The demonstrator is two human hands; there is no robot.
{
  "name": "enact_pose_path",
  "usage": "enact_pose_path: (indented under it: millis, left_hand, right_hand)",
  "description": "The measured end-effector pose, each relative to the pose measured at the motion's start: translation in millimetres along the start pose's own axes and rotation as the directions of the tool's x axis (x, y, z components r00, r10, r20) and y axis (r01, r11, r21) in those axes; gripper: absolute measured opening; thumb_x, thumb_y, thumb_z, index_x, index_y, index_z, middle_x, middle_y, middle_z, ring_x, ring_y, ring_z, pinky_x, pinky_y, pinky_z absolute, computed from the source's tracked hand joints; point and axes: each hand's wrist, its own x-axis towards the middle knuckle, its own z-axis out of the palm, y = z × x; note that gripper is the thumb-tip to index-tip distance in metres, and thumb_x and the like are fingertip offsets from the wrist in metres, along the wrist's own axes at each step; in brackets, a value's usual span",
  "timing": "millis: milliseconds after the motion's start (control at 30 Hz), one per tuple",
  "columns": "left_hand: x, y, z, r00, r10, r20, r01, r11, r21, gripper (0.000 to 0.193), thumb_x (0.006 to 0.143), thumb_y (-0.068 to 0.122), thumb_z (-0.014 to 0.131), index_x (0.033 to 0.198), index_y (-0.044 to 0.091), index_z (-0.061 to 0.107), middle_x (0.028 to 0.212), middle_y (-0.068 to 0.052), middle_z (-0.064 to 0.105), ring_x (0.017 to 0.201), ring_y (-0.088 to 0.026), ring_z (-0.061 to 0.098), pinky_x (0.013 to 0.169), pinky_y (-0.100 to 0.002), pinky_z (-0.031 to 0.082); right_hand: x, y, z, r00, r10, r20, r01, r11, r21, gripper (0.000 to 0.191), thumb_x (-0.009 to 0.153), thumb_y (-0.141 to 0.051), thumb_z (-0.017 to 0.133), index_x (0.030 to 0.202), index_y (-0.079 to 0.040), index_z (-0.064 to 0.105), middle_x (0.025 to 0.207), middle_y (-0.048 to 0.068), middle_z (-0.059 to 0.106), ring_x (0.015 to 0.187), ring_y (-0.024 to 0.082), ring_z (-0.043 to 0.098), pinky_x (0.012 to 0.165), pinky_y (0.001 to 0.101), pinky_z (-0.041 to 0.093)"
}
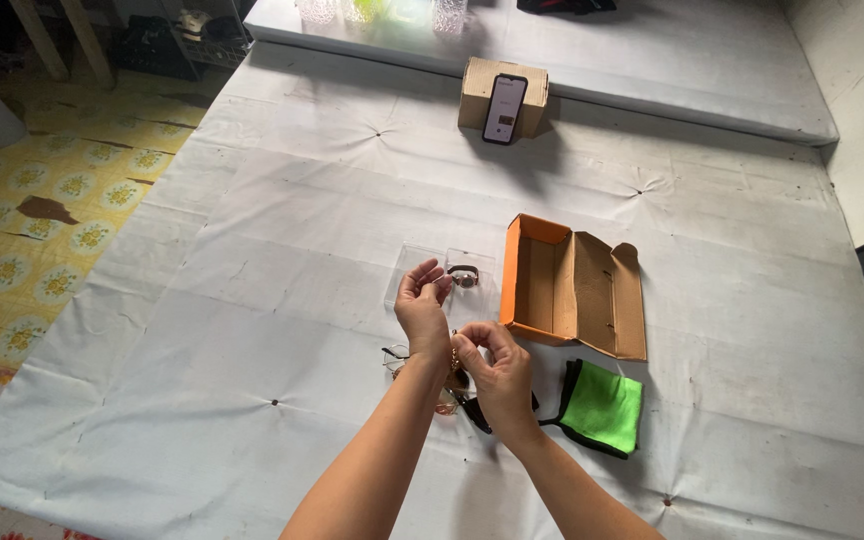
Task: The person removes a watch from their wrist and unfastens a bracelet, placing both into a clear plastic storage case alongside a ring. They then pick up sunglasses, wipe them with a green cloth, and handle several pairs of sunglasses on the table.
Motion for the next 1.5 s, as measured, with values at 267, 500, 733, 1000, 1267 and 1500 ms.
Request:
enact_pose_path:
  millis: [267, 500, 733, 1000, 1267, 1500]
  left_hand:
    - [-4.5, 3.9, -2.8, 0.926, -0.286, 0.247, 0.287, 0.957, 0.034, 0.024, 0.097, 0.006, 0.052, 0.117, 0.002, 0.064, 0.104, -0.011, 0.071, 0.094, -0.018, 0.07, 0.086, -0.03, 0.06]
    - [-2.8, 10.9, -35.8, 0.623, -0.628, 0.466, 0.4, 0.768, 0.499, 0.045, 0.106, 0.043, 0.052, 0.115, 0.002, 0.067, 0.09, -0.015, 0.071, 0.075, -0.021, 0.067, 0.068, -0.036, 0.056]
    - [-15.8, 34.8, -54.6, 0.404, -0.767, 0.498, 0.432, 0.64, 0.635, 0.048, 0.105, 0.048, 0.047, 0.109, 0.004, 0.067, 0.083, -0.009, 0.072, 0.069, -0.017, 0.068, 0.063, -0.028, 0.052]
    - [2.7, 39.1, -82.6, 0.646, -0.679, 0.349, 0.28, 0.636, 0.719, 0.021, 0.097, 0.024, 0.067, 0.101, 0.005, 0.077, 0.08, 0.0, 0.07, 0.065, -0.009, 0.06, 0.063, -0.025, 0.053]
    - [14.7, 36.8, -88.1, 0.904, -0.326, 0.275, -0.003, 0.64, 0.768, 0.018, 0.092, 0.013, 0.072, 0.106, 0.005, 0.08, 0.083, -0.003, 0.075, 0.066, -0.009, 0.064, 0.063, -0.024, 0.055]
    - [-3.9, 62.5, -63.9, 0.93, -0.203, 0.307, -0.187, 0.458, 0.869, 0.017, 0.088, 0.016, 0.077, 0.101, 0.006, 0.078, 0.087, -0.005, 0.081, 0.076, -0.01, 0.075, 0.07, -0.025, 0.061]
  right_hand:
    - [8.0, -2.3, -8.5, 0.99, 0.132, 0.049, -0.133, 0.991, 0.007, 0.014, 0.092, -0.021, 0.072, 0.091, -0.007, 0.072, 0.078, -0.001, 0.069, 0.06, 0.004, 0.058, 0.051, 0.023, 0.047]
    - [23.3, 7.2, -20.5, 0.996, -0.085, 0.029, 0.079, 0.982, 0.17, 0.012, 0.096, -0.016, 0.072, 0.096, -0.004, 0.072, 0.084, -0.003, 0.071, 0.076, 0.0, 0.062, 0.069, 0.0166, 0.053]
    - [36.4, 19.2, -34.0, 0.994, 0.094, -0.062, -0.076, 0.967, 0.245, 0.012, 0.095, -0.015, 0.072, 0.096, -0.003, 0.071, 0.086, 0.001, 0.07, 0.074, 0.006, 0.061, 0.068, 0.0237, 0.052]
    - [57.9, 50.2, -58.1, 0.994, 0.05, -0.093, -0.012, 0.93, 0.368, 0.008, 0.095, -0.008, 0.07, 0.099, -0.006, 0.064, 0.098, 0.01, 0.077, 0.091, 0.011, 0.073, 0.089, 0.025, 0.059]
    - [58.5, 64.2, -52.4, 0.988, 0.155, -0.003, -0.148, 0.948, 0.281, 0.016, 0.091, -0.006, 0.068, 0.107, -0.006, 0.07, 0.092, 0.005, 0.075, 0.085, 0.011, 0.072, 0.082, 0.0269, 0.06]
    - [63.1, 79.1, -46.8, 0.989, 0.136, 0.06, -0.145, 0.974, 0.172, 0.011, 0.089, -0.006, 0.074, 0.099, -0.002, 0.07, 0.085, 0.002, 0.073, 0.076, 0.008, 0.066, 0.073, 0.0231, 0.055]
